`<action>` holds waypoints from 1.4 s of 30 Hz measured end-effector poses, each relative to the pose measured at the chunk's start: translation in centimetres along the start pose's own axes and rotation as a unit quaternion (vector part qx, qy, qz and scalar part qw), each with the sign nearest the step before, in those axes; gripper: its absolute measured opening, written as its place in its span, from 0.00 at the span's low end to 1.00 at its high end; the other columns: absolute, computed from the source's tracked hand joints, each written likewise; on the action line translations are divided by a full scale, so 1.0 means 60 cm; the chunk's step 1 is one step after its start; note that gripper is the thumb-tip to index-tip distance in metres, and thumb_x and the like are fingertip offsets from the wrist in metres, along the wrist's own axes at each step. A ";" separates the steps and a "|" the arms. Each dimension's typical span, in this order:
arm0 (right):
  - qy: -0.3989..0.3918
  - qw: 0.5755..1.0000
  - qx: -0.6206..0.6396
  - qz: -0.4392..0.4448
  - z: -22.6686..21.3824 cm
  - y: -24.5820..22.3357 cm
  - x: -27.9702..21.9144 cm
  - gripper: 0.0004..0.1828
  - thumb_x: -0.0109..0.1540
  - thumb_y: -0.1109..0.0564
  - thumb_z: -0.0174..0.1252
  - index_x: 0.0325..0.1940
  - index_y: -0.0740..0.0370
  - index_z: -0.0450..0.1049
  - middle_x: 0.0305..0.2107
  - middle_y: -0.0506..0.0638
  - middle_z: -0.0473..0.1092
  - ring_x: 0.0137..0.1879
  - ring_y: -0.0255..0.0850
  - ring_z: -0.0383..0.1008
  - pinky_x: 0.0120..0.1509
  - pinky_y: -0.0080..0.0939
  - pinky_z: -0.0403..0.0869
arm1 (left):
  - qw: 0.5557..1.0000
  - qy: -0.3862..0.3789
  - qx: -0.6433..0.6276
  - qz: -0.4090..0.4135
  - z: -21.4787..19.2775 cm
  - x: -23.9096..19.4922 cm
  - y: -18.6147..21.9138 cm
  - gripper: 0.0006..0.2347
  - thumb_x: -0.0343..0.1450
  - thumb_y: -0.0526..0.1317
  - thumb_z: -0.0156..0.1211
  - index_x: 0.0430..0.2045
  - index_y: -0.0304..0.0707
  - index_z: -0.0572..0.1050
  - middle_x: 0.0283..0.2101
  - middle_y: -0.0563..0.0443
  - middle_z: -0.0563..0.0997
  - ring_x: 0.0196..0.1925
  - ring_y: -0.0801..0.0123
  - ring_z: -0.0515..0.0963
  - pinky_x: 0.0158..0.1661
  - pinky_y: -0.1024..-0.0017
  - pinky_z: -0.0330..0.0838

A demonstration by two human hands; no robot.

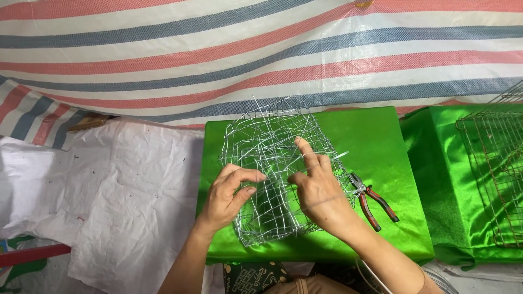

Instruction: The person assembles a wire mesh cage frame on a green-covered table, pressing and bending the mesh panels by hand and tying wire pieces to hold the shape, occasionally using pliers resting beside the work. They rotate and reposition the cage repeatedly while securing its edges.

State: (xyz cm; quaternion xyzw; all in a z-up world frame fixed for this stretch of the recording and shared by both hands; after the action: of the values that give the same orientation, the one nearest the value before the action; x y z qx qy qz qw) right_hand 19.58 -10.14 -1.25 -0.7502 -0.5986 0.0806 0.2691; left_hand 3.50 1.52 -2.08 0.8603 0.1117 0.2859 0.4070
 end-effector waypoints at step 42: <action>0.131 0.990 -0.026 -0.034 0.007 0.006 -0.032 0.06 0.61 0.56 0.62 0.38 0.49 0.84 0.64 0.63 0.65 0.50 0.56 0.78 0.40 0.52 0.80 | 0.993 0.075 -0.079 0.042 0.020 -0.021 -0.007 0.07 0.75 0.30 0.47 0.35 0.30 0.76 0.31 0.40 0.83 0.32 0.52 0.84 0.36 0.59 0.79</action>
State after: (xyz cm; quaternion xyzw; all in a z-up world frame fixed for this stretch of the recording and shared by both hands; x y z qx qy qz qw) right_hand 19.20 -11.88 -2.19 -0.7404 -0.5851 -0.0432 0.3279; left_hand 3.16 0.50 -3.51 0.8055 0.0828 0.3739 0.4522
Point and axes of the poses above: each hand's wrist, its own x-axis towards the middle knuckle, its own z-axis out of the palm, y = z × x, the point moved 5 cm from there along x, towards the middle knuckle
